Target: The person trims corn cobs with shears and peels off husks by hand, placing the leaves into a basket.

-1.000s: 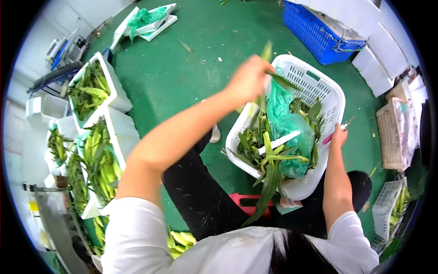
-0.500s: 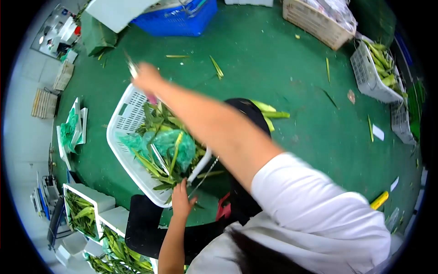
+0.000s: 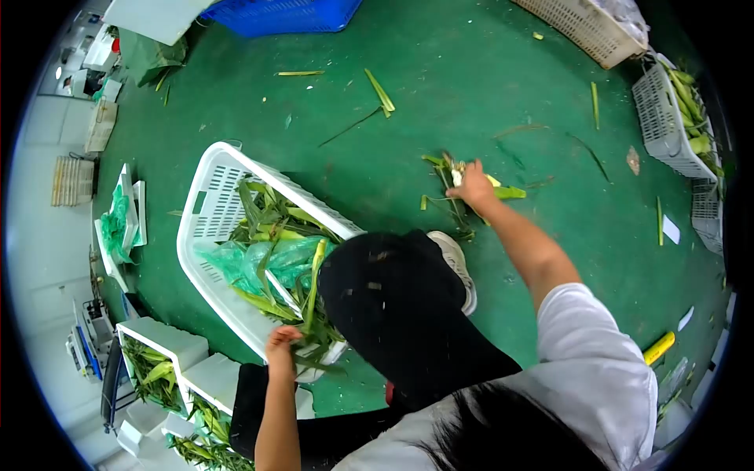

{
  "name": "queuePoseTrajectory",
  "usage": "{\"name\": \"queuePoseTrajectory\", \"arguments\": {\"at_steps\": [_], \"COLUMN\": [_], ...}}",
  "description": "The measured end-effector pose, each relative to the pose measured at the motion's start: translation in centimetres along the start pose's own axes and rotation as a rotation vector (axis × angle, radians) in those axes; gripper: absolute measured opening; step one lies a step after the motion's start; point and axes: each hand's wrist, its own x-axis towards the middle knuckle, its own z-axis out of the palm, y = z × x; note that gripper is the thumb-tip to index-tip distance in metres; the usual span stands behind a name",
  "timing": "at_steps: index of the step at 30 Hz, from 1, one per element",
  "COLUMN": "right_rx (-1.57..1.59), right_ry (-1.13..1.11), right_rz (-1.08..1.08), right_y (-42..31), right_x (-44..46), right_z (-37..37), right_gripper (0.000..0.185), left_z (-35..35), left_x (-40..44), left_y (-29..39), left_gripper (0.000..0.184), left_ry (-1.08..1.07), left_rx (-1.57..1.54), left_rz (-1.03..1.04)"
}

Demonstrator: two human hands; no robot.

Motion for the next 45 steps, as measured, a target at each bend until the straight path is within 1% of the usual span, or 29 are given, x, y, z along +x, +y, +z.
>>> {"name": "queuePoseTrajectory", "arguments": {"at_steps": [2, 3, 4, 5, 7, 9, 10, 11, 12, 13, 16, 17, 19, 21, 22, 25, 27, 30, 31, 33, 35, 36, 37, 38, 39, 41, 43, 44, 45], "right_rx": [-0.231, -0.277, -0.237, -0.207, -0.175, -0.106, -0.107, -0.093, -0.087, 0.023, 0.198, 0.300, 0.672, 0.633, 0.574, 0.195, 0.091, -0.131, -0.136, -0.148, -0.096, 0.173, 0.413, 0.534, 0.538, 0.666, 0.651, 0.804, 0.817], "right_ry": [-0.086, 0.027, 0.000, -0.020, 0.045, 0.150, 0.203, 0.275, 0.319, 0.398, 0.527, 0.691, 0.424, 0.247, 0.165, -0.072, -0.382, -0.174, -0.106, 0.240, 0.191, -0.272, -0.537, -0.514, -0.483, -0.519, -0.612, -0.742, -0.747], "right_rz": [-0.010, -0.076, -0.117, -0.164, -0.295, -0.263, -0.148, -0.147, -0.098, -0.205, -0.510, -0.674, -0.815, -0.933, -0.949, -1.168, -1.325, -1.435, -1.315, -1.227, -0.931, -0.788, -0.440, -0.370, -0.176, -0.316, -0.591, -0.227, -0.114], "right_y": [-1.4, -0.6, 0.1, 0.9, 4.5, 6.3, 6.1, 6.9, 6.6, 5.0, -4.7, -9.6, -21.4, -30.8, -35.0, -42.7, -44.3, -45.2, -46.1, -45.9, -43.2, -41.4, -40.2, -40.9, -43.0, -44.1, -44.6, -46.4, -48.9], "right_x": [-0.1, -0.1, 0.1, 0.3, 1.0, 0.7, 1.3, 2.9, 4.4, 4.9, 6.8, 7.2, 2.3, -4.8, -8.3, -15.4, -20.8, -19.5, -17.3, -8.7, 3.8, 11.3, 16.4, 11.8, 8.5, 10.0, 9.9, 8.3, 2.3], "right_z": [3.4, 5.9, 6.3, 5.9, 5.7, 3.5, 2.2, 1.5, 0.3, -1.8, -10.4, -13.0, -19.2, -22.6, -23.5, -18.5, -13.4, -6.9, -5.3, -2.5, -0.3, 0.5, 1.8, 2.0, 2.7, 3.4, 4.6, 5.4, 6.0], "right_gripper": [0.091, 0.088, 0.077, 0.067, 0.041, 0.026, 0.027, 0.028, 0.027, 0.026, 0.046, 0.049, 0.047, 0.045, 0.042, 0.049, 0.064, 0.073, 0.070, 0.060, 0.067, 0.067, 0.067, 0.067, 0.064, 0.061, 0.058, 0.059, 0.058], "left_z": [-0.3, -0.1, 1.5, 1.1, -0.1, -4.0, -5.8, -7.9, -10.4, -13.0, -21.8, -23.7, -21.6, -13.5, -8.8, 2.0, 4.7, 4.8, 4.1, 2.9, 2.2, 2.1, 2.1, 2.3, 2.3, 2.1, 1.1, 0.2, -1.1], "left_x": [3.5, 4.4, 3.2, 3.1, 0.3, -3.3, -5.6, -8.4, -11.7, -15.2, -25.5, -28.5, -33.5, -36.9, -38.2, -39.8, -40.0, -41.6, -43.0, -45.3, -47.2, -47.6, -47.6, -47.6, -47.3, -46.6, -45.1, -44.4, -43.5], "left_y": [3.6, 5.3, 9.3, 10.9, 13.0, 13.4, 13.7, 13.3, 12.3, 11.4, -0.3, -6.7, -19.9, -29.0, -31.5, -35.0, -35.9, -37.3, -37.3, -37.6, -37.4, -36.9, -36.4, -35.9, -35.0, -33.0, -31.3, -30.8, -30.3], "left_gripper": [0.027, 0.038, 0.051, 0.054, 0.054, 0.049, 0.045, 0.042, 0.038, 0.035, 0.027, 0.027, 0.027, 0.027, 0.027, 0.027, 0.027, 0.027, 0.027, 0.027, 0.027, 0.027, 0.027, 0.027, 0.027, 0.027, 0.027, 0.027, 0.027], "left_ry": [0.123, 0.256, 0.205, 0.150, 0.239, 0.366, 0.530, 0.704, 0.884, 1.055, 1.391, 1.431, 1.259, 0.862, 0.675, 0.373, 0.349, 0.478, 0.542, 0.656, 0.749, 0.767, 0.783, 0.785, 0.751, 0.605, 0.546, 0.539, 0.539], "left_rx": [-0.230, -0.221, -0.190, -0.180, 0.242, 0.469, 0.387, 0.314, 0.407, 0.516, 0.422, 0.399, 0.265, 0.063, -0.024, -0.186, -0.235, -0.298, -0.319, -0.367, -0.405, -0.412, -0.429, -0.450, -0.487, -0.553, -0.583, -0.590, -0.584], "left_rz": [0.126, 0.097, -0.003, -0.065, -0.063, 0.114, 0.283, 0.447, 0.555, 0.657, 0.438, 0.207, -0.363, -0.745, -0.834, -0.868, -0.836, -0.849, -0.875, -0.941, -1.009, -1.035, -1.061, -1.079, -1.091, -1.090, -1.087, -1.082, -1.071]}}
